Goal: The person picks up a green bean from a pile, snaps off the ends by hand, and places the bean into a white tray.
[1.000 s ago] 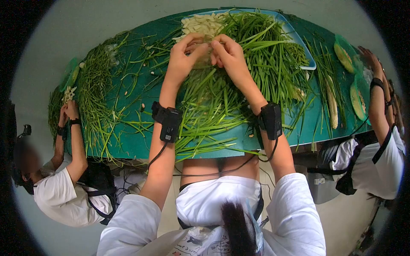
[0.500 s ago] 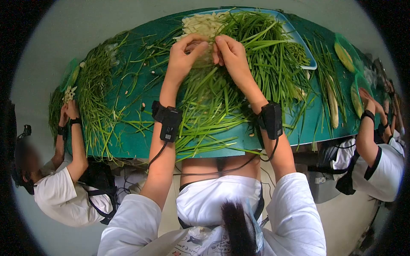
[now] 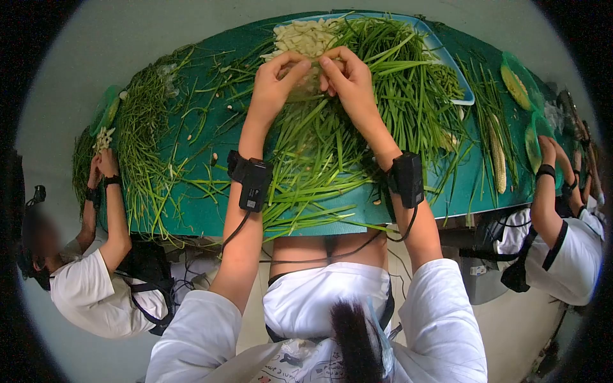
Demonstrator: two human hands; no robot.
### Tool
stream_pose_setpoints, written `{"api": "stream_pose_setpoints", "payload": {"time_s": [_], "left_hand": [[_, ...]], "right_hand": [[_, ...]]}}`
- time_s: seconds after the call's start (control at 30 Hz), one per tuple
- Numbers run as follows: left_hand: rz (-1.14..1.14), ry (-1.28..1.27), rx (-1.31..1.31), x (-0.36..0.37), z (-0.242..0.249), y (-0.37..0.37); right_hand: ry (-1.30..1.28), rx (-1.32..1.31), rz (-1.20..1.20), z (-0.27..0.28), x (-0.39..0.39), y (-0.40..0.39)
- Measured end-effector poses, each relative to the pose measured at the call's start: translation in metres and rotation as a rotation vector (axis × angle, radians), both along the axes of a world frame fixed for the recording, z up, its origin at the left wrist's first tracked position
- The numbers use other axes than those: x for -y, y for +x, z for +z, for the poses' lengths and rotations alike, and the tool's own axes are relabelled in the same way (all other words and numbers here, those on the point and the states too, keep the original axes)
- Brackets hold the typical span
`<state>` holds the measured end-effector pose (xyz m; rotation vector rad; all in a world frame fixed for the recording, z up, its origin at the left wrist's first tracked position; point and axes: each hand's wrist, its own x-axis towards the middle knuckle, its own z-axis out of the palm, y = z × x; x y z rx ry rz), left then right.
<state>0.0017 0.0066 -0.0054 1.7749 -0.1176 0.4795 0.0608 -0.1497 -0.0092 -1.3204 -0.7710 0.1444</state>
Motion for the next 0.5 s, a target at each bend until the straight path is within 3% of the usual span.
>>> {"api": "stream_pose_setpoints", "payload": {"time_s": [0.27, 0.5], "left_hand": [[-0.101, -0.164, 0.083, 0.0024, -0.0032, 0.0051], [-0.101, -0.100, 0.051, 0.0017, -0.0026, 0.0030]], "right_hand": [[0.016, -0.013, -0.085, -0.0033, -0.0009, 0.0015], [-0.002, -0.014, -0.120, -0.0008, 0.0004, 0.0000]]}}
